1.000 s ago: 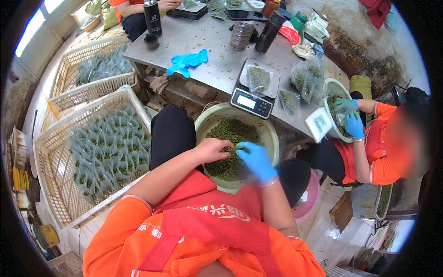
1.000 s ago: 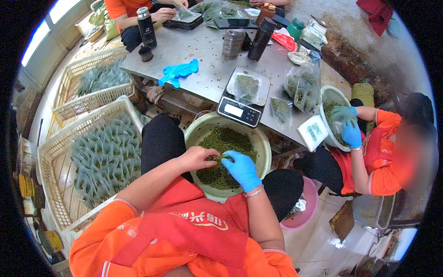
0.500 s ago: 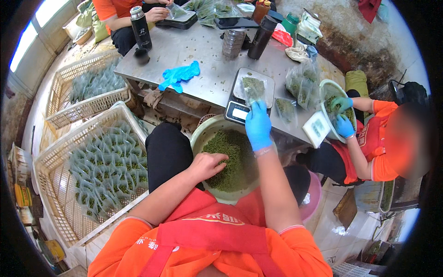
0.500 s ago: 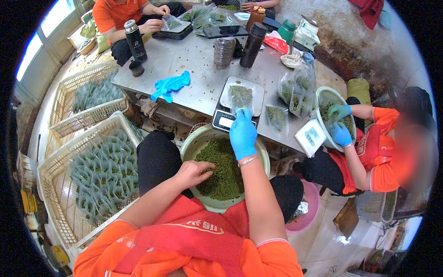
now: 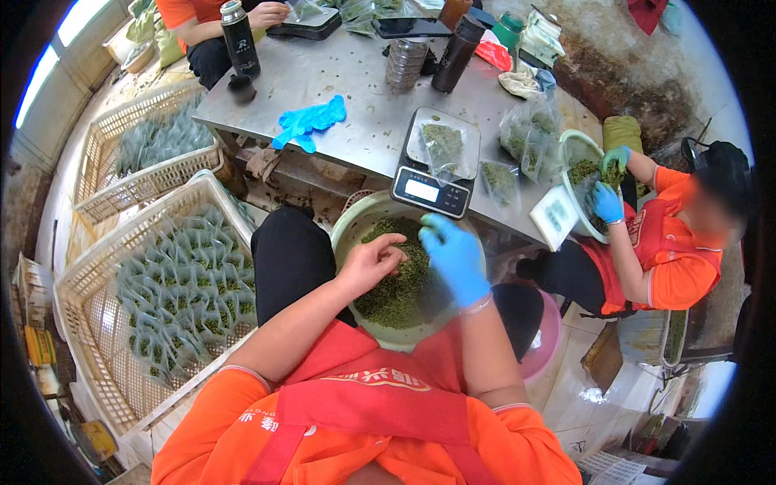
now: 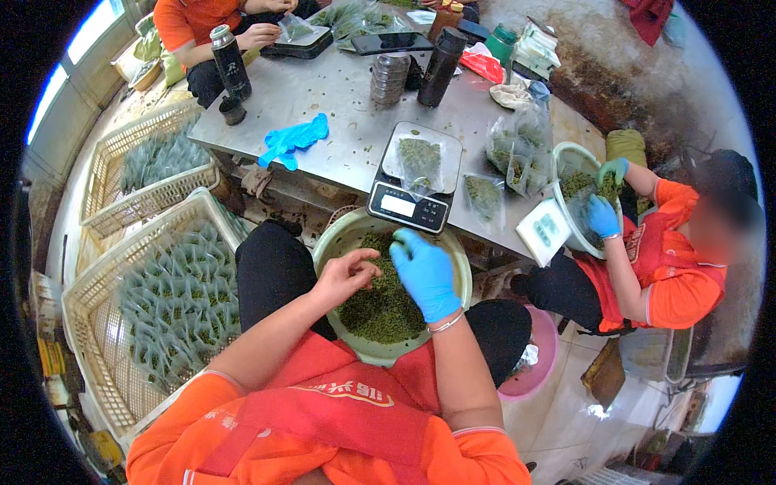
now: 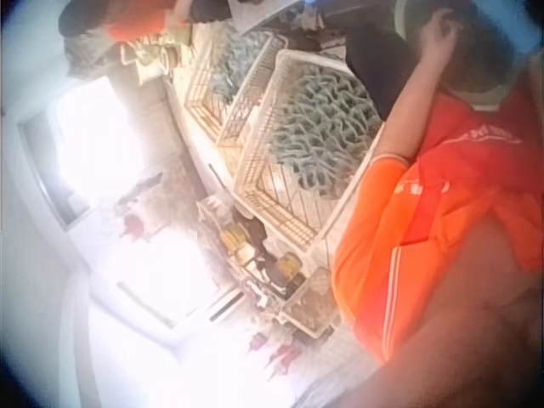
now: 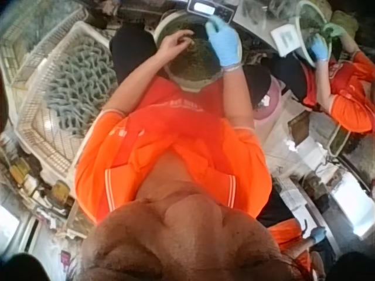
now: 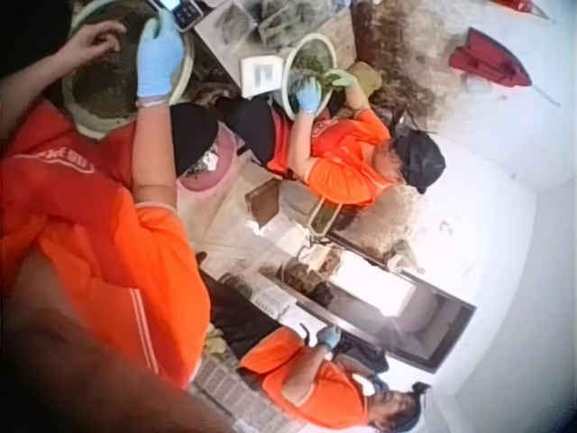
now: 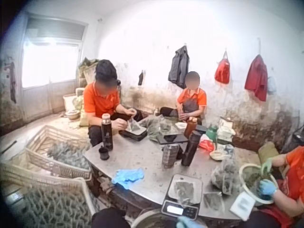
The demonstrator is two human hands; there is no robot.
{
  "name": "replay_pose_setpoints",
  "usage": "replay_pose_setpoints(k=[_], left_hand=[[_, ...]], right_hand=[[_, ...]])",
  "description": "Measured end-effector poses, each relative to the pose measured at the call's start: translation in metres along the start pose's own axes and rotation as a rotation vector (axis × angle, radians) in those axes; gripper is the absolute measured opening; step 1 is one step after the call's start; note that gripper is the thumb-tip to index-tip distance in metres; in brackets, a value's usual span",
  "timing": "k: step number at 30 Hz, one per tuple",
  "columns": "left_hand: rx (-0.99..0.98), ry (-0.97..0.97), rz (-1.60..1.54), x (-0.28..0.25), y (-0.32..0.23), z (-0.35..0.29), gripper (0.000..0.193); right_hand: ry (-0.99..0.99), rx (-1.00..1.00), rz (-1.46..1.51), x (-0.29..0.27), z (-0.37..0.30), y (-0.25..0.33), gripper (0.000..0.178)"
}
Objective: The person scoops green tea leaves from a bowl into small plastic bags, weighs each bag on a digital scale, and places the filled bags into a crate. The process is repeated continuously with another worker performing similar actions nearby.
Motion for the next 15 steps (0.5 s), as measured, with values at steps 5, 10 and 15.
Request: replay_pose_setpoints(k=[5,10,15], left_hand=[[0.108,-0.015,0.185,0.001,0.007,-0.004,0.028],[0.140,-0.042,0.266,0.000,0.007,-0.005,0.024],[0.173,-0.045,0.318,-0.002,0.007,-0.006,0.023]], right_hand=[[-0.205,-0.183,-0.289,-0.003,0.043,0.005,0.042],[-0.116,0.007,-0.494,0.016,0.070,-0.001,0.043],[-0.372,-0.225,-0.221,0.018,0.055,-0.026,0.022]])
Point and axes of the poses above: each hand's wrist, its own z-axis towards the middle knuckle, its own x-axis out of the palm, y = z × x, the point moved 1 cm from there along z, towards the middle knuckle, and after that the axes turned 5 degrees about -y, right-handed, at the moved point
